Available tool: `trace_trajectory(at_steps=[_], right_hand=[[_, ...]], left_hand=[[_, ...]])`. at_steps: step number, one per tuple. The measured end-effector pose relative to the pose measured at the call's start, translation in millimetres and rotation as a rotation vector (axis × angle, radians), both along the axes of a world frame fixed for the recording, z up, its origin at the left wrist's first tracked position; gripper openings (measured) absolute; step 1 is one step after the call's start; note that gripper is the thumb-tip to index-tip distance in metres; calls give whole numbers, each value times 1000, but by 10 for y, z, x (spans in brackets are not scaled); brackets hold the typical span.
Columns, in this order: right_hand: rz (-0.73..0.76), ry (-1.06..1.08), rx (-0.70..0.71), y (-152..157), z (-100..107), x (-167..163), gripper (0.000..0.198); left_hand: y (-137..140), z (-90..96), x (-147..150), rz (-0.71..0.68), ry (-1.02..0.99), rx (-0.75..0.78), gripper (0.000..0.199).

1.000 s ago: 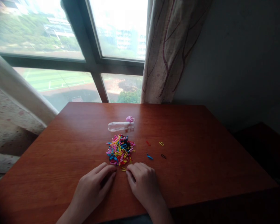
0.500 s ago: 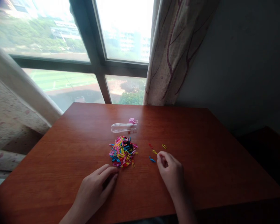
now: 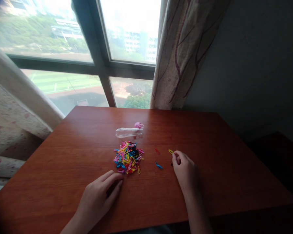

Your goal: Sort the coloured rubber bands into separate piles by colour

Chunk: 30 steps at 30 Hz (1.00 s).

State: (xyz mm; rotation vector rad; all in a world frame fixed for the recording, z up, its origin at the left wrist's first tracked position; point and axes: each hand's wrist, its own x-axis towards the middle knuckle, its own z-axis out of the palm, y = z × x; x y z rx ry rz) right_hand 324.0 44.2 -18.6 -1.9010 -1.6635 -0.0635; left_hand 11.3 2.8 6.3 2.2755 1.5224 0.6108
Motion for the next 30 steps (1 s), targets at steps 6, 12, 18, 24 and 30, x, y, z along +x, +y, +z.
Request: trace_trajectory(at_steps=[6, 12, 18, 24, 30], right_hand=[[71, 111, 83, -174, 32, -226, 29], [342, 174, 15, -470, -11, -791, 22], [387, 148, -80, -467, 5, -957, 18], [361, 135, -137, -426, 20, -1006, 11], [365, 147, -142, -417, 36, -1035, 10]], left_hand=[[-3, 28, 9, 14, -31, -3, 17], [-12, 11, 75, 51, 21, 38, 19], [-12, -11, 156, 97, 82, 51, 14], [1, 11, 285, 163, 163, 33, 14], [17, -26, 367, 186, 185, 60, 14]])
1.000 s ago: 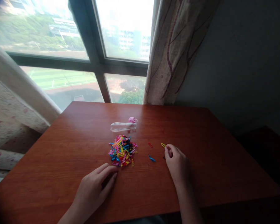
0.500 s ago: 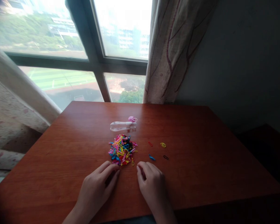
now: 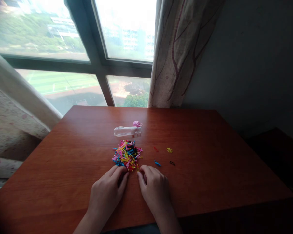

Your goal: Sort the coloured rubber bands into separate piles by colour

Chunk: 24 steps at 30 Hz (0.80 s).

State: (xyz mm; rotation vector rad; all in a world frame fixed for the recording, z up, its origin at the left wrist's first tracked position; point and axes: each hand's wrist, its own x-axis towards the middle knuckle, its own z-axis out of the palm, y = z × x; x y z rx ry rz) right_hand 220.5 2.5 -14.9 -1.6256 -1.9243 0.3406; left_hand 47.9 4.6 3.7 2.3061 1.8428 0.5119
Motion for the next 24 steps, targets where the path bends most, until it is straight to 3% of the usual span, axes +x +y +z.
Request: trace_trajectory(at_steps=[7, 17, 24], right_hand=[[6, 22, -5, -8, 23, -3, 13], [11, 38, -7, -18, 11, 1, 14], [17, 27, -4, -17, 6, 9, 14]], left_hand=[[-24, -26, -62, -7, -104, 13, 12], [-50, -8, -163, 20, -409, 22, 11], [-62, 9, -174, 14, -429, 30, 12]])
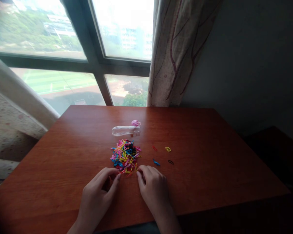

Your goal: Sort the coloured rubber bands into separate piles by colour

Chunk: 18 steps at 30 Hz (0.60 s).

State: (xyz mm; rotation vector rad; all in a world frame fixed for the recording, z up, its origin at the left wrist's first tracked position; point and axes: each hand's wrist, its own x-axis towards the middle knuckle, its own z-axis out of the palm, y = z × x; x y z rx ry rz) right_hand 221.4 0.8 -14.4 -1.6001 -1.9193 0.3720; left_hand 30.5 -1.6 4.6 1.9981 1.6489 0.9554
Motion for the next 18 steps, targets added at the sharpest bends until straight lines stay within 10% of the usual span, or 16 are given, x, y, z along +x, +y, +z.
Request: trace_trajectory(at_steps=[18], right_hand=[[7, 45, -31, -5, 25, 4, 12]], left_hand=[[-67, 23, -142, -10, 365, 94, 13]])
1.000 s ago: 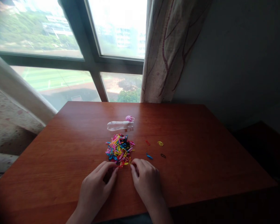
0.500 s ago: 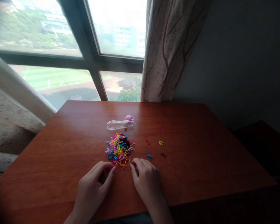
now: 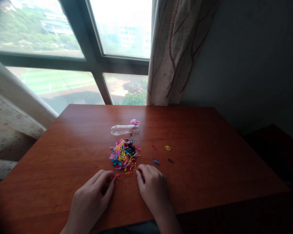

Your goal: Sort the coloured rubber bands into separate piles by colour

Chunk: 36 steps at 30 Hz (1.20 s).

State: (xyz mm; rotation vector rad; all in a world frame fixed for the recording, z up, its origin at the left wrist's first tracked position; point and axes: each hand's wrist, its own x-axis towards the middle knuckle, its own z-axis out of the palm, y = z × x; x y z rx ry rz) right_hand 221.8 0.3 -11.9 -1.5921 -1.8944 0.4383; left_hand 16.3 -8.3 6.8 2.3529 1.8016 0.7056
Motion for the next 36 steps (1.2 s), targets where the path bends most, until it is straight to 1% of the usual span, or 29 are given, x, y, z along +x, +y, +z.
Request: trace_trajectory(at_steps=[4, 7, 10, 13, 15, 17, 19, 22, 25, 28, 33, 36], right_hand=[[-1, -7, 15, 1, -6, 1, 13], [-2, -18, 27, 2, -2, -2, 13], [8, -29, 31, 4, 16, -5, 13], [10, -53, 31, 9, 21, -1, 13], [-13, -88, 37, 12, 6, 6, 14], [-31, -122, 42, 14, -17, 14, 14], [-33, -135, 47, 15, -39, 18, 14], [-28, -117, 64, 12, -57, 19, 14], [-18, -103, 74, 7, -67, 19, 14], [-6, -105, 77, 4, -84, 24, 15], [5, -102, 78, 11, -102, 30, 16], [4, -83, 64, 14, -73, 24, 15]], left_hand=[[36, 36, -42, -28, -83, 12, 11], [115, 89, 47, -61, -116, 14, 11], [274, 200, 256, -114, -103, 23, 14], [505, 365, 540, -177, 25, -3, 16], [668, 467, 734, -247, 128, -64, 16], [814, 528, 903, -285, 178, -120, 14], [929, 533, 1030, -298, 194, -152, 12], [1037, 459, 1137, -291, 196, -171, 13], [1085, 365, 1181, -276, 202, -198, 15], [1099, 315, 1201, -266, 208, -224, 15], [1094, 359, 1169, -260, 202, -235, 12], [1031, 413, 1050, -252, 186, -223, 12]])
